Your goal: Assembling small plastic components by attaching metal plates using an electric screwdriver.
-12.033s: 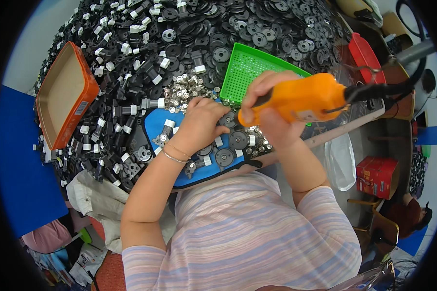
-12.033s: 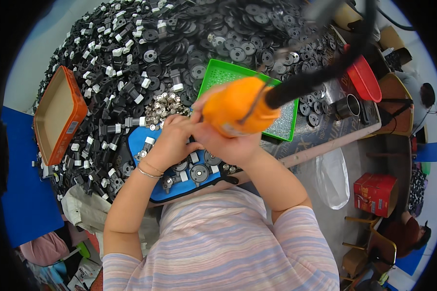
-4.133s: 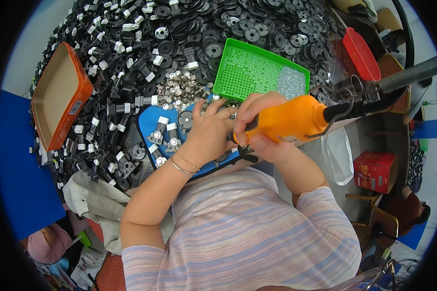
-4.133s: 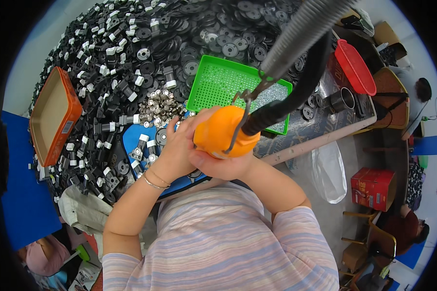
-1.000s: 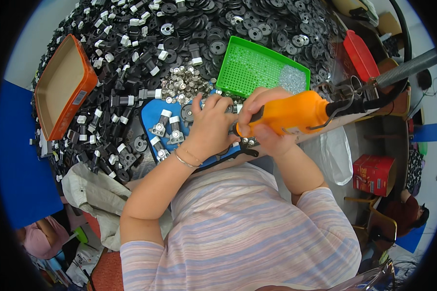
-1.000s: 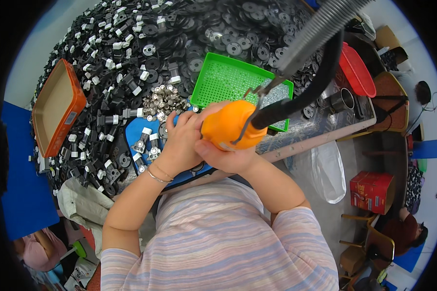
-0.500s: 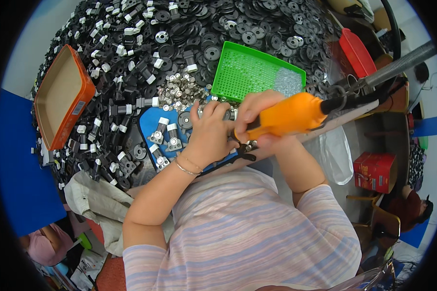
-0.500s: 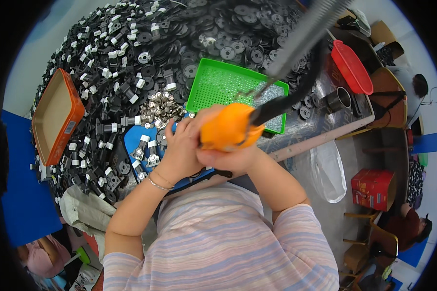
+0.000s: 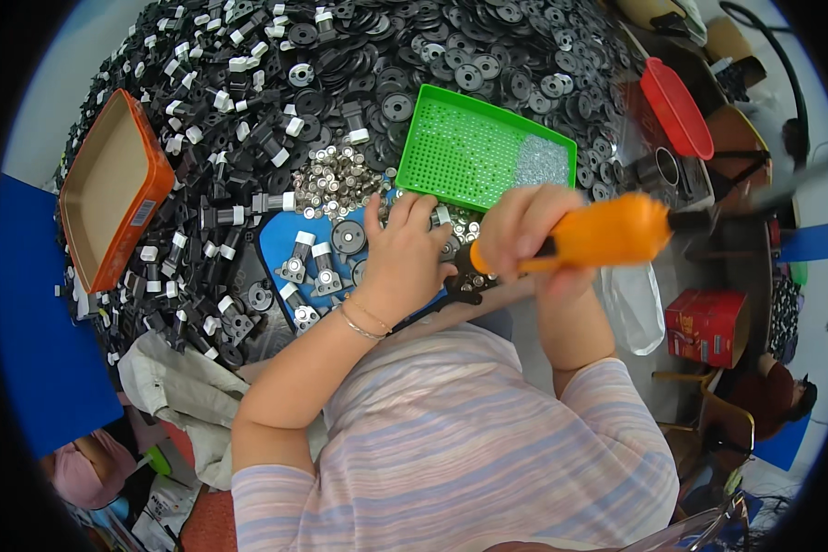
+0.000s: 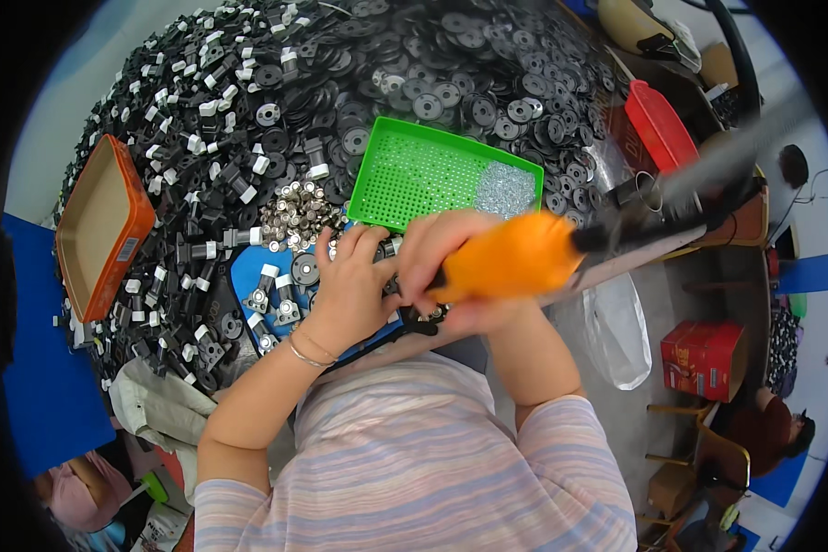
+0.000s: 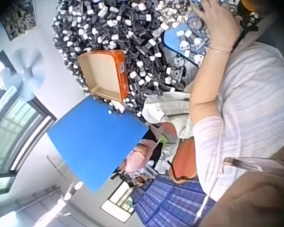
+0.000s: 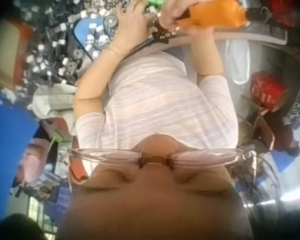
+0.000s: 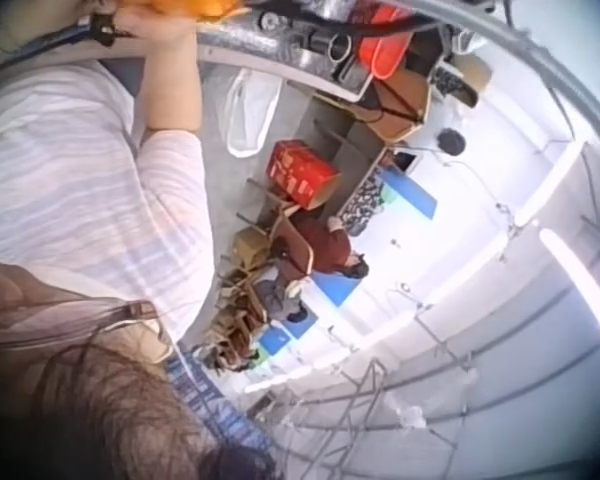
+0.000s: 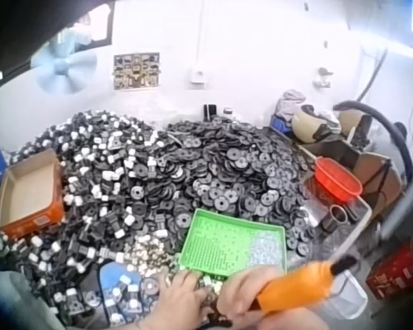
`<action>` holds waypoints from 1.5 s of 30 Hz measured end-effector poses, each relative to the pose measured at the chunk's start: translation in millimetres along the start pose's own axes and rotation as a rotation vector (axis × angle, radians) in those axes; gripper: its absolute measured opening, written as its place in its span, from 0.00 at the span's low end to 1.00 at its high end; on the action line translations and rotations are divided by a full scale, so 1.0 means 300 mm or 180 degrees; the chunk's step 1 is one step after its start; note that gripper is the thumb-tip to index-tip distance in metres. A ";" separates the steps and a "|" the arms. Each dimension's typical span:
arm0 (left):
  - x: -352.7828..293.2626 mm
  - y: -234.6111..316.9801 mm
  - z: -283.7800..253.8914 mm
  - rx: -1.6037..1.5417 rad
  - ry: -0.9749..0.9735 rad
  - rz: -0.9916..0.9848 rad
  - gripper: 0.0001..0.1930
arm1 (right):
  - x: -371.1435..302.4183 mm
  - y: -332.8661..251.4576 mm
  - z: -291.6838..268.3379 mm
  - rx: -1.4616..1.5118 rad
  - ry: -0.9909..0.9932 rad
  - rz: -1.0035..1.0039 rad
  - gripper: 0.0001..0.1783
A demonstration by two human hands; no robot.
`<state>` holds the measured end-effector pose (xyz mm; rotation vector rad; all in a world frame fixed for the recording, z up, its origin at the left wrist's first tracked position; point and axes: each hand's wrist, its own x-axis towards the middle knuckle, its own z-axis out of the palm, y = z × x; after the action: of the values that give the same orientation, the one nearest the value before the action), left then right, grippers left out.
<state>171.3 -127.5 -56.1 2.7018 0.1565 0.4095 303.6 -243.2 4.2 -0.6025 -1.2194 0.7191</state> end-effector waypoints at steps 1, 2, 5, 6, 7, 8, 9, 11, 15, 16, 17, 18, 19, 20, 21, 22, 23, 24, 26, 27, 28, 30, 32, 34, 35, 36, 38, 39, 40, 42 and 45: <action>-0.004 -0.002 -0.002 0.0010 -0.0044 -0.0029 0.21 | 0.002 -0.006 -0.018 0.0287 0.0137 -0.0027 0.23; -0.008 -0.003 -0.007 0.0024 -0.0078 -0.0064 0.22 | 0.011 -0.020 -0.037 0.0178 0.0378 -0.0232 0.23; -0.025 -0.008 -0.006 -0.0073 -0.0058 -0.0076 0.26 | 0.016 -0.069 -0.080 -0.0667 0.1293 -0.0648 0.25; -0.030 -0.007 -0.012 -0.0068 -0.0052 -0.0080 0.26 | 0.009 -0.067 -0.100 -0.0785 0.1461 -0.0803 0.24; -0.036 -0.005 -0.022 -0.0205 0.0012 -0.0070 0.27 | 0.000 -0.060 -0.110 -0.0779 0.1453 -0.0804 0.24; -0.044 0.000 -0.031 -0.0349 0.0065 -0.0053 0.28 | -0.015 -0.053 -0.120 -0.1209 0.1705 -0.0611 0.24; -0.057 0.002 -0.045 -0.0350 0.0059 -0.0053 0.28 | -0.031 -0.040 -0.129 -0.1638 0.1953 -0.0410 0.24; -0.095 0.003 -0.084 -0.0667 0.0084 -0.0209 0.29 | -0.049 0.005 -0.134 -0.1510 0.1983 -0.0470 0.26; -0.230 0.009 -0.117 -0.1261 0.0045 -0.0362 0.25 | -0.054 0.044 -0.133 -0.1060 0.2213 -0.0843 0.27; -0.258 0.021 -0.123 -0.1267 0.0113 -0.0426 0.25 | -0.055 0.050 -0.135 -0.0982 0.2168 -0.0991 0.27; -0.283 0.030 -0.130 -0.1273 0.0182 -0.0486 0.24 | -0.048 0.049 -0.127 -0.1042 0.2276 -0.0998 0.25; -0.306 0.033 -0.125 -0.1210 0.0195 -0.0559 0.25 | -0.050 0.047 -0.123 -0.1025 0.2281 -0.0984 0.25; -0.320 0.037 -0.119 -0.1206 0.0187 -0.0575 0.25 | -0.054 0.044 -0.123 -0.0992 0.2281 -0.0934 0.23; -0.330 0.045 -0.113 -0.1293 0.0154 -0.0777 0.26 | -0.056 0.044 -0.121 -0.0954 0.2268 -0.0887 0.22; -0.336 0.053 -0.109 -0.1381 0.0123 -0.0975 0.26 | -0.056 0.048 -0.119 -0.0939 0.2262 -0.0880 0.22; -0.330 0.063 -0.108 -0.1376 0.0128 -0.0984 0.26 | -0.056 0.051 -0.118 -0.0963 0.2257 -0.0888 0.20; -0.314 0.072 -0.107 -0.1535 -0.0004 -0.1158 0.27 | -0.056 0.053 -0.120 -0.0996 0.2252 -0.0902 0.18; -0.301 0.078 -0.105 -0.1695 -0.0137 -0.1326 0.27 | -0.056 0.056 -0.121 -0.0999 0.2247 -0.0907 0.18; -0.290 0.082 -0.091 -0.1722 -0.0201 -0.1371 0.27 | -0.059 0.065 -0.125 -0.1065 0.2253 -0.0983 0.16; -0.286 0.082 -0.082 -0.1748 -0.0271 -0.1423 0.27 | -0.061 0.067 -0.128 -0.1078 0.2254 -0.0989 0.16; -0.286 0.077 -0.068 -0.1754 -0.0274 -0.1408 0.27 | -0.062 0.069 -0.132 -0.1214 0.2218 -0.0967 0.17; -0.290 0.064 -0.043 -0.1406 -0.0047 -0.1112 0.26 | -0.064 0.073 -0.138 -0.1363 0.2190 -0.0949 0.19; -0.282 0.064 -0.040 -0.1410 -0.0069 -0.1107 0.26 | -0.062 0.078 -0.144 -0.1303 0.2150 -0.0864 0.18; -0.272 0.064 -0.038 -0.1409 -0.0093 -0.1107 0.26 | -0.060 0.082 -0.143 -0.1287 0.2179 -0.0887 0.17; -0.269 0.064 -0.037 -0.1396 -0.0103 -0.1112 0.25 | -0.061 0.086 -0.145 -0.1283 0.2176 -0.0842 0.17; -0.266 0.063 -0.036 -0.1383 -0.0112 -0.1120 0.25 | -0.062 0.088 -0.147 -0.1276 0.2173 -0.0797 0.17; -0.258 0.066 -0.039 -0.1401 -0.0151 -0.1168 0.25 | -0.061 0.091 -0.145 -0.1240 0.2199 -0.0744 0.17; -0.255 0.067 -0.040 -0.1422 -0.0188 -0.1217 0.25 | -0.061 0.093 -0.145 -0.1206 0.2222 -0.0689 0.16; -0.254 0.067 -0.039 -0.1421 -0.0188 -0.1224 0.25 | -0.061 0.093 -0.147 -0.1201 0.2221 -0.0685 0.16; -0.252 0.069 -0.038 -0.1459 -0.0205 -0.1260 0.24 | -0.062 0.090 -0.151 -0.1275 0.2177 -0.0702 0.16; -0.246 0.073 -0.044 -0.1603 -0.0203 -0.1347 0.24 | -0.058 0.090 -0.145 -0.1264 0.2140 -0.0719 0.15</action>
<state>98.2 -155.0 -54.9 2.1105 0.5200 0.1979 338.1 -240.8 -37.4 -0.9246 -0.7748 0.0513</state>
